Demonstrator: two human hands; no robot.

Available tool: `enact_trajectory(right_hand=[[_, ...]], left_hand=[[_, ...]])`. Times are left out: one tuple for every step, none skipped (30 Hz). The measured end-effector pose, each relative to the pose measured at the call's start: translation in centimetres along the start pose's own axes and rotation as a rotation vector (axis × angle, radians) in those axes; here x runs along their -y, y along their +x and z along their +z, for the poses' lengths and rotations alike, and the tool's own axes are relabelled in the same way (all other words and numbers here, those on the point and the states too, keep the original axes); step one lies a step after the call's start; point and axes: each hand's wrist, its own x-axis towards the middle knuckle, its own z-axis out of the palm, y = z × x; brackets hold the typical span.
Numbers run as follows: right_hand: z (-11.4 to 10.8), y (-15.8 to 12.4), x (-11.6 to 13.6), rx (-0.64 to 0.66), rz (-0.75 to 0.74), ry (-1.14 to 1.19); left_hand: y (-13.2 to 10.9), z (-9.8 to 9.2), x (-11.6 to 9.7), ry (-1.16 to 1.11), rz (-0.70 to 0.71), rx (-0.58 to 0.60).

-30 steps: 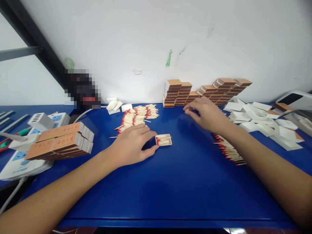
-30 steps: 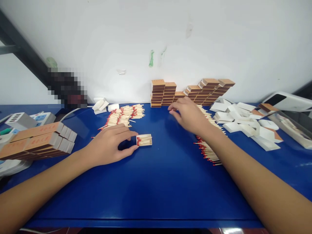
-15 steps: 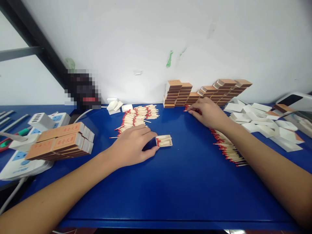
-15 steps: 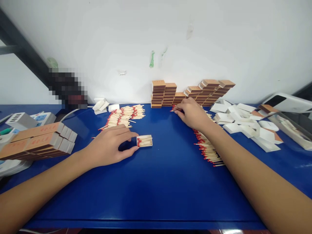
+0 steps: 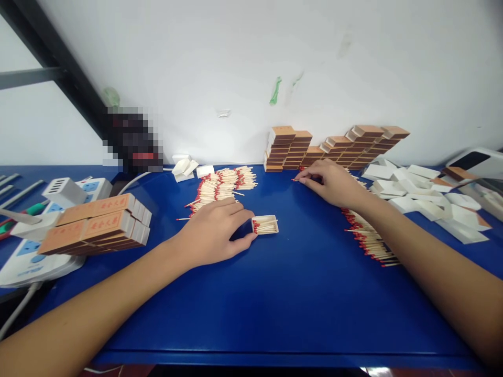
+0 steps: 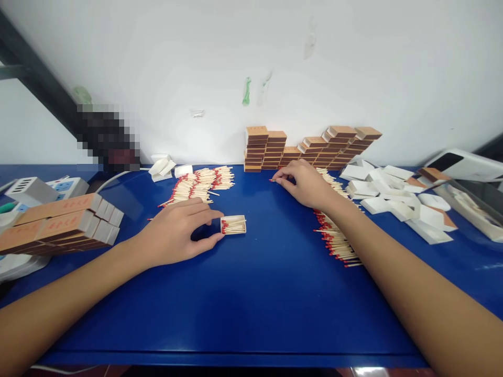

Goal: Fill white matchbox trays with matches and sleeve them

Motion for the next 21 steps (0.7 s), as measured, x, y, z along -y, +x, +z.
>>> enact_trajectory(right_hand=[[0.0,0.0,0.0,0.009,-0.001,0.007],[0.0,0.0,0.0,0.013,-0.001,0.014],[0.1,0.0,0.0,0.009,0.0,0.019],[0.1,0.0,-0.1,-0.002,0.002,0.02],[0.2,0.0,-0.1,-0.014,0.003,0.016],[0.2,0.0,-0.2,-0.022,0.005,0.01],[0.3,0.0,-0.3,-0.025,0.006,0.0],[0.3,0.0,-0.5,-0.021,0.007,-0.009],[0.3,0.1,-0.6,-0.011,0.009,-0.017],[0.4,0.1,-0.7,0.001,0.012,-0.026],[0.4,0.1,-0.9,0.01,0.013,-0.034],[0.4,0.2,-1.0,0.016,0.012,-0.043],[0.4,0.2,-1.2,0.02,0.009,-0.052],[0.4,0.2,-1.2,0.023,0.006,-0.06],[0.4,0.2,-1.2,0.023,0.002,-0.066],[0.3,0.2,-1.1,0.019,0.001,-0.068],[0.2,0.2,-0.7,0.014,0.002,-0.063],[0.0,0.1,-0.2,0.009,0.004,-0.052],[-0.2,0.1,0.5,0.004,0.004,-0.033],[-0.5,-0.1,1.5,0.002,-0.001,-0.009],[-0.7,-0.2,2.7,0.003,-0.015,0.02]], left_hand=[[0.0,0.0,0.0,0.001,-0.001,0.0],[0.0,0.0,0.0,0.002,-0.002,0.002],[0.0,0.0,0.1,0.003,-0.001,0.005],[0.0,0.0,0.1,0.005,-0.001,0.008],[0.0,0.0,0.1,0.007,0.0,0.008],[0.0,-0.1,0.1,0.008,0.0,0.007],[0.1,-0.1,0.1,0.008,0.0,0.004],[0.1,-0.1,0.0,0.007,0.001,0.0],[0.1,-0.1,0.0,0.004,0.001,-0.003],[0.0,-0.1,0.0,0.001,0.001,-0.005],[0.0,-0.1,0.0,-0.001,0.002,-0.005],[0.0,0.0,0.0,-0.003,0.003,-0.004],[0.0,0.0,0.0,-0.004,0.003,-0.003],[0.0,0.0,0.0,-0.005,0.003,-0.001],[0.0,0.0,0.0,-0.004,0.005,0.001],[0.0,0.0,0.0,-0.001,0.006,0.002],[0.0,0.0,0.1,0.004,0.007,0.003],[0.0,0.0,0.1,0.011,0.006,0.003],[0.0,0.0,0.1,0.018,0.004,0.002],[0.0,0.0,0.1,0.024,0.0,0.0],[0.0,0.1,0.2,0.027,-0.005,-0.002]])
